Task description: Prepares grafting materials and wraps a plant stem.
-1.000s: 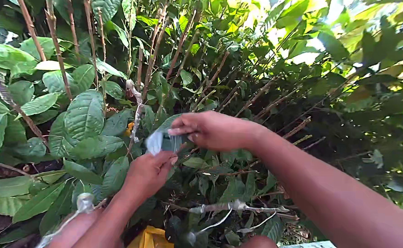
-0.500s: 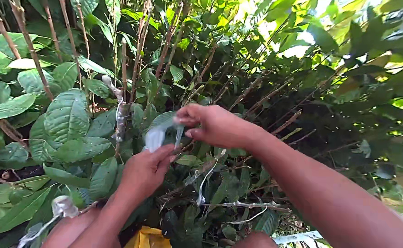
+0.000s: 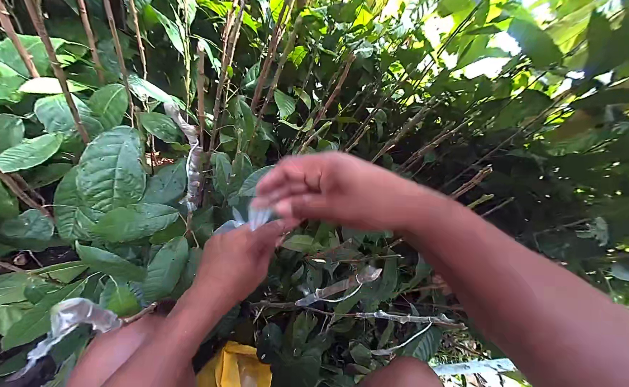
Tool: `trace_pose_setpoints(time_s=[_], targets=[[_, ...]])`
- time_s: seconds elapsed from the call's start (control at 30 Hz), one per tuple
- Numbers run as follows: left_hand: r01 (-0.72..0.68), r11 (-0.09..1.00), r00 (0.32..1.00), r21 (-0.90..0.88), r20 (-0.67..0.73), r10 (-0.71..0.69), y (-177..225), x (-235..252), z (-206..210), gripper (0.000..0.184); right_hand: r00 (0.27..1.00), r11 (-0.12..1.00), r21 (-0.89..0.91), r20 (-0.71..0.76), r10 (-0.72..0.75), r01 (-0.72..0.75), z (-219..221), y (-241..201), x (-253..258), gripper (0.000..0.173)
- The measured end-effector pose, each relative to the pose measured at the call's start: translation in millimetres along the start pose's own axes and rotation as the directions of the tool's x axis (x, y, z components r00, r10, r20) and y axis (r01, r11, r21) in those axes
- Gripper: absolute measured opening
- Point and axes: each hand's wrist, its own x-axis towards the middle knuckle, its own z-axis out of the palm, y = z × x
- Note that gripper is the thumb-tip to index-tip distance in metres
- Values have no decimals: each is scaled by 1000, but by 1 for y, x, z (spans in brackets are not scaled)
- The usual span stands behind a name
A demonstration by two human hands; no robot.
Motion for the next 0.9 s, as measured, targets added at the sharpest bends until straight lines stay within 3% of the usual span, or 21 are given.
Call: trace_pose_setpoints(time_s=[0.07, 0.13, 0.2, 0.3, 0.37, 0.43, 0.53, 0.6, 0.67, 0.73, 0.77, 0.83, 0.9], targets=[[-21, 1000, 999, -2, -24, 21, -6, -4, -5, 33, 993, 974, -199, 7, 116, -112, -10, 24, 7, 38], [10, 999, 998, -52, -65, -14, -17, -4, -14, 34, 988, 917, -366, -47, 149, -155, 5, 36, 4, 27], [39, 995, 995, -87, -88, -47, -22, -3, -18, 34, 992, 900, -417, -28, 124, -124, 17, 32, 1, 12], [30, 998, 998, -52, -62, -33, -21, 0, -18, 33, 998, 800, -599, 60, 16, 23, 23, 4, -2, 16], [-53, 998, 999, -37, 12, 53, -14, -1, -15, 31, 992, 706, -700, 125, -26, 107, 17, -9, 11, 13], [-78, 992, 993, -101, 77, 86, -13, -3, -13, 33, 987, 746, -659, 158, 6, 101, 9, 13, 29, 17], [43, 958, 996, -283, -58, -62, -25, 2, -25, 31, 998, 823, -568, 49, 42, -7, 35, 29, 24, 21], [85, 913, 981, -400, -129, -148, -26, 4, -26, 24, 999, 748, -663, 52, 0, 34, 53, -7, 17, 19], [46, 882, 986, -468, -118, -115, -20, 4, -18, 15, 996, 689, -720, 34, -88, 85, 43, -22, 26, 15], [21, 827, 992, -561, -90, -87, -20, 2, -15, 18, 994, 670, -734, 65, -93, 111, 13, 0, 45, 13], [57, 790, 983, -611, -104, -151, -19, 2, -20, 16, 990, 675, -725, 79, -114, 135, 9, 19, 47, 12], [100, 710, 927, -697, -195, -322, -24, 9, -36, 6, 975, 682, -698, 184, -122, 217, 36, 34, 33, 6], [109, 685, 866, -721, -269, -421, -32, 19, -44, 4, 901, 766, -529, 408, -150, 366, 84, 9, 8, 9]])
